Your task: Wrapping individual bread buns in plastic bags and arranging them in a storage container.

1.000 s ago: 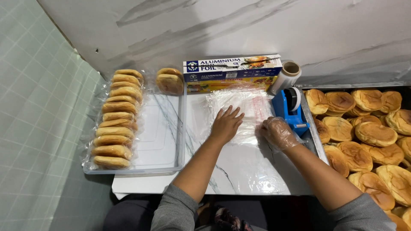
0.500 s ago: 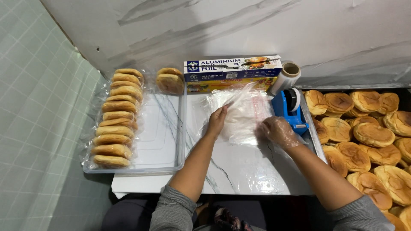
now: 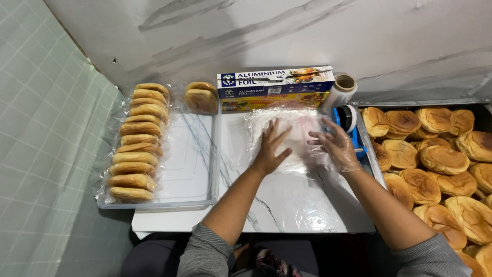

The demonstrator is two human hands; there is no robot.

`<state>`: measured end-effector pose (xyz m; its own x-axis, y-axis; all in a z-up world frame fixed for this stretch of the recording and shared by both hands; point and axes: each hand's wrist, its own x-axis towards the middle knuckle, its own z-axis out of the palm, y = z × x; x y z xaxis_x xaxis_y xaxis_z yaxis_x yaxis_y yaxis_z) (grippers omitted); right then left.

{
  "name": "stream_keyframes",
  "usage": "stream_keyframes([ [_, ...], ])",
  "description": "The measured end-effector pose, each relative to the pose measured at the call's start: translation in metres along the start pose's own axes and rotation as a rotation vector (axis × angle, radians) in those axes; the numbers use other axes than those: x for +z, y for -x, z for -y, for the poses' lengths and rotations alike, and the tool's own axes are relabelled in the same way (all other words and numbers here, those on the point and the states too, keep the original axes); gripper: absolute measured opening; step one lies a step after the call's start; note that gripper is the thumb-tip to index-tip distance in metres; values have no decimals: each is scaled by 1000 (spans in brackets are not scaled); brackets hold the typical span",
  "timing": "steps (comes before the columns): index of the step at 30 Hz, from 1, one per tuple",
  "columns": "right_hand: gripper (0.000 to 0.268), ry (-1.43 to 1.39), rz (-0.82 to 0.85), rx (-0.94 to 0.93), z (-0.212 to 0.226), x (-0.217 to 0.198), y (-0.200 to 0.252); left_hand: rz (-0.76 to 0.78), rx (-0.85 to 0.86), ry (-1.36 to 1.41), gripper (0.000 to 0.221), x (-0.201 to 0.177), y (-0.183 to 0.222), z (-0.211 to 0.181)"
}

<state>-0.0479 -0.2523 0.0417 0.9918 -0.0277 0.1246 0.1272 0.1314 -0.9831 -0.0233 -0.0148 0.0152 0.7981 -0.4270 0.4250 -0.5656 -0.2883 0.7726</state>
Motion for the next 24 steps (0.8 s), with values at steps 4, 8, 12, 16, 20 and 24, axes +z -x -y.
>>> stream_keyframes([
  [4, 57, -51, 15, -23, 12, 4, 1, -289, -214, 904, 89, 4, -4, 21],
  [8, 57, 13, 66, -46, 4, 4, -1, -44, -304, 1318, 74, 5, -6, 38],
  [12, 46, 195, -18, -156, -39, -19, -15, -101, -425, 1026, 49, 12, -7, 35],
  [16, 24, 656, -180, -216, -54, -29, -17, -203, -383, 788, 34, 20, -6, 42],
  [20, 13, 663, -166, -217, -33, -9, -9, -253, -362, 691, 24, 27, -8, 56],
  [24, 12, 551, -100, -184, -18, -1, -4, -312, -351, 508, 22, 26, -8, 57],
])
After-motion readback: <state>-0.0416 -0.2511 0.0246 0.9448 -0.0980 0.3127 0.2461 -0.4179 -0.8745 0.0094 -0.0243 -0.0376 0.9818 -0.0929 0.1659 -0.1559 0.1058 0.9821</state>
